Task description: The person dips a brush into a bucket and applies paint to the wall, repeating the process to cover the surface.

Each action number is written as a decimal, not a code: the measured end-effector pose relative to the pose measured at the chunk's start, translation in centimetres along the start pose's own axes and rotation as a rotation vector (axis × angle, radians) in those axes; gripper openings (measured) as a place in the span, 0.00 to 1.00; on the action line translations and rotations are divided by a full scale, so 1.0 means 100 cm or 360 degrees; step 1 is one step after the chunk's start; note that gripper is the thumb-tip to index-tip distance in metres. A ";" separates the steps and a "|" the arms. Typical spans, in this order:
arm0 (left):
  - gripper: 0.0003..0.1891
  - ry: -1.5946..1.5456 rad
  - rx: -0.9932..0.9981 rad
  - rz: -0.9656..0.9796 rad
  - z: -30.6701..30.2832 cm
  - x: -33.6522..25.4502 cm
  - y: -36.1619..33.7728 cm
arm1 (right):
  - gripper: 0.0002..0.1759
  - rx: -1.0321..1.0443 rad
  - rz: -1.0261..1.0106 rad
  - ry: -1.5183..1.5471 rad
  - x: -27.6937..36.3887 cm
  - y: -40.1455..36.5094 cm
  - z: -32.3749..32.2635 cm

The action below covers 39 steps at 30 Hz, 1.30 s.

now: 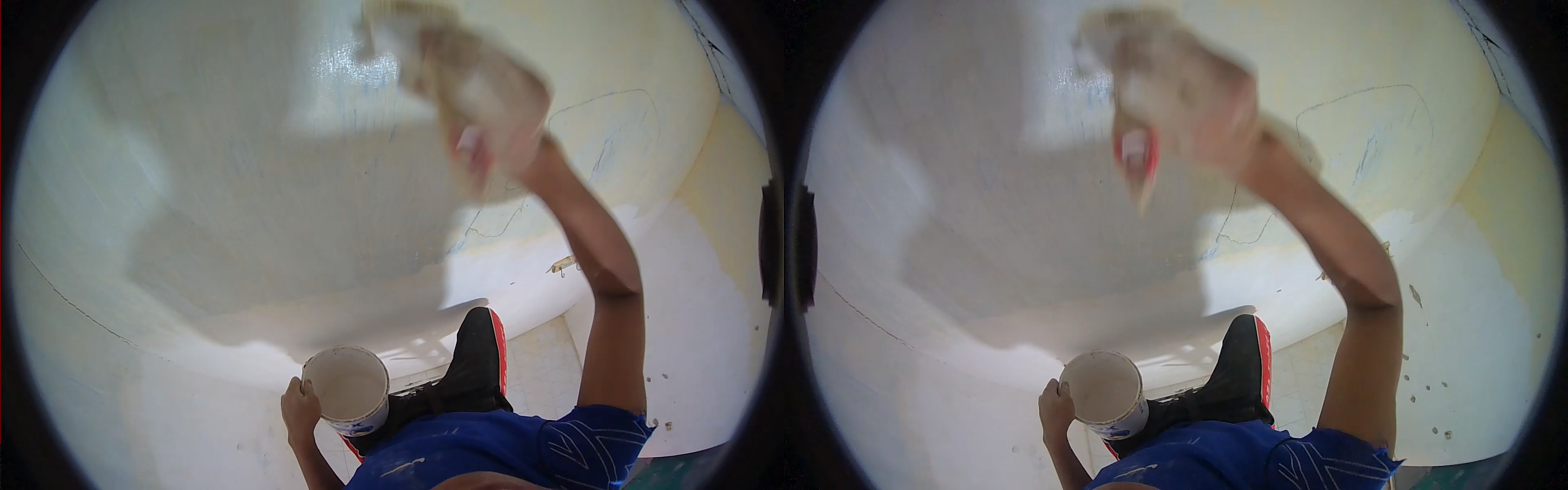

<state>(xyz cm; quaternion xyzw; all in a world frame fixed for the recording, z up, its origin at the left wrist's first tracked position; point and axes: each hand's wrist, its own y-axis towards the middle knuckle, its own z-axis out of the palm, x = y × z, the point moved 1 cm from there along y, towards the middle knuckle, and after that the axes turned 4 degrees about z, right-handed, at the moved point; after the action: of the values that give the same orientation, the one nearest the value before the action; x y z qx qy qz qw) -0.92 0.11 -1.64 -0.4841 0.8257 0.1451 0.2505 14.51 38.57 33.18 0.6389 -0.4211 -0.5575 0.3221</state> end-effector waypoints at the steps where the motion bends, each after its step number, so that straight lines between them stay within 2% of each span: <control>1: 0.16 -0.0003 -0.0003 0.0001 0.000 -0.001 0.001 | 0.10 -0.0004 -0.0128 -0.0159 0.011 -0.024 0.011; 3: 0.16 -0.0020 0.0023 -0.0038 0.000 -0.001 0.000 | 0.10 -0.0017 -0.0006 -0.0218 0.044 -0.090 0.035; 4: 0.16 -0.0016 0.0031 -0.0042 0.001 0.001 -0.001 | 0.11 -0.0016 -0.0077 -0.0172 0.059 -0.119 0.039; 8: 0.16 0.0018 -0.0007 -0.0001 0.004 0.004 -0.001 | 0.14 0.0238 0.0206 0.0346 0.120 -0.205 0.042; 9: 0.17 0.0025 0.0000 -0.0008 0.003 0.004 -0.001 | 0.14 0.0239 0.0213 0.0345 0.134 -0.218 0.040; 11: 0.17 0.0021 -0.0001 0.0010 0.001 0.003 -0.001 | 0.14 0.0680 0.0783 0.0798 0.148 -0.241 0.036; 12: 0.17 0.0013 -0.0005 0.0023 0.002 0.002 -0.001 | 0.17 0.0945 0.1107 0.0848 0.148 -0.246 0.034; 13: 0.17 0.0012 -0.0003 0.0027 0.002 0.001 -0.002 | 0.17 0.0946 0.1108 0.0844 0.142 -0.250 0.031; 16: 0.17 0.0032 -0.0025 0.0057 -0.001 -0.001 -0.001 | 0.22 0.0874 0.1377 0.0964 0.108 -0.242 0.021; 17: 0.17 0.0009 -0.0024 0.0029 -0.001 -0.001 -0.001 | 0.23 0.0817 0.1018 0.0763 0.089 -0.204 0.009; 18: 0.17 -0.0012 -0.0020 0.0001 -0.001 0.000 0.000 | 0.38 0.0737 0.1021 0.0794 0.072 -0.189 0.001; 20: 0.17 -0.0013 -0.0027 0.0018 0.003 0.006 0.003 | 0.38 0.0500 0.0829 0.0760 0.043 -0.149 -0.010; 21: 0.17 -0.0014 -0.0033 0.0025 0.005 0.007 0.003 | 0.33 0.0610 0.0448 0.0355 0.029 -0.118 -0.024; 22: 0.17 -0.0003 -0.0013 0.0016 0.003 0.010 -0.004 | 0.27 0.0564 0.0457 0.0359 0.017 -0.113 -0.025; 23: 0.17 0.0000 -0.0019 0.0027 0.003 0.009 -0.004 | 0.25 0.0484 0.0391 0.0383 0.005 -0.101 -0.027; 24: 0.18 0.0005 -0.0024 0.0034 0.002 0.007 -0.004 | 0.23 0.0404 0.0326 0.0409 -0.004 -0.082 -0.031; 25: 0.18 0.0014 0.0003 0.0034 0.002 0.005 -0.005 | 0.23 0.0210 0.0380 0.0469 -0.003 -0.036 -0.041; 26: 0.18 0.0018 0.0003 0.0016 0.001 0.003 -0.004 | 0.20 0.0021 0.0441 0.0643 -0.006 -0.026 -0.041; 27: 0.18 0.0026 0.0002 -0.0002 0.000 0.001 -0.004 | 0.20 0.0025 0.0461 0.0643 -0.009 -0.022 -0.039; 28: 0.18 0.0043 0.0017 -0.0006 -0.002 0.000 -0.005 | 0.18 -0.0054 0.0253 0.0384 -0.012 -0.019 -0.038; 29: 0.18 0.0038 0.0009 0.0003 -0.001 0.001 -0.005 | 0.16 -0.0131 0.0042 0.0124 -0.012 -0.022 -0.038; 30: 0.18 0.0033 0.0000 0.0012 -0.001 0.002 -0.004 | 0.16 0.0016 0.0130 0.0215 -0.010 -0.040 -0.039; 33: 0.18 -0.0010 -0.0053 0.0061 0.007 0.010 0.001 | 0.13 0.0092 0.0290 -0.0035 0.027 -0.125 -0.011; 34: 0.18 -0.0001 -0.0042 0.0046 0.005 0.008 -0.001 | 0.12 0.0078 0.0200 -0.0018 0.040 -0.159 -0.003; 35: 0.19 0.0001 -0.0014 0.0024 0.002 0.002 -0.002 | 0.12 0.0154 0.0333 0.0102 0.062 -0.196 0.003; 36: 0.19 0.0001 0.0017 0.0001 0.000 -0.002 -0.002 | 0.14 0.0108 0.0120 0.0038 0.074 -0.218 0.007; 39: 0.19 0.0003 0.0001 -0.0006 0.001 -0.002 -0.002 | 0.17 0.0180 0.0256 0.0132 0.116 -0.270 0.015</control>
<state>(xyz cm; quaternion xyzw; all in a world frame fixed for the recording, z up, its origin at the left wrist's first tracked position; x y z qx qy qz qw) -0.67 0.23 -1.61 -0.4857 0.8251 0.1438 0.2501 18.15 40.06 3.98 0.6426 -0.4882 -0.4783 0.3463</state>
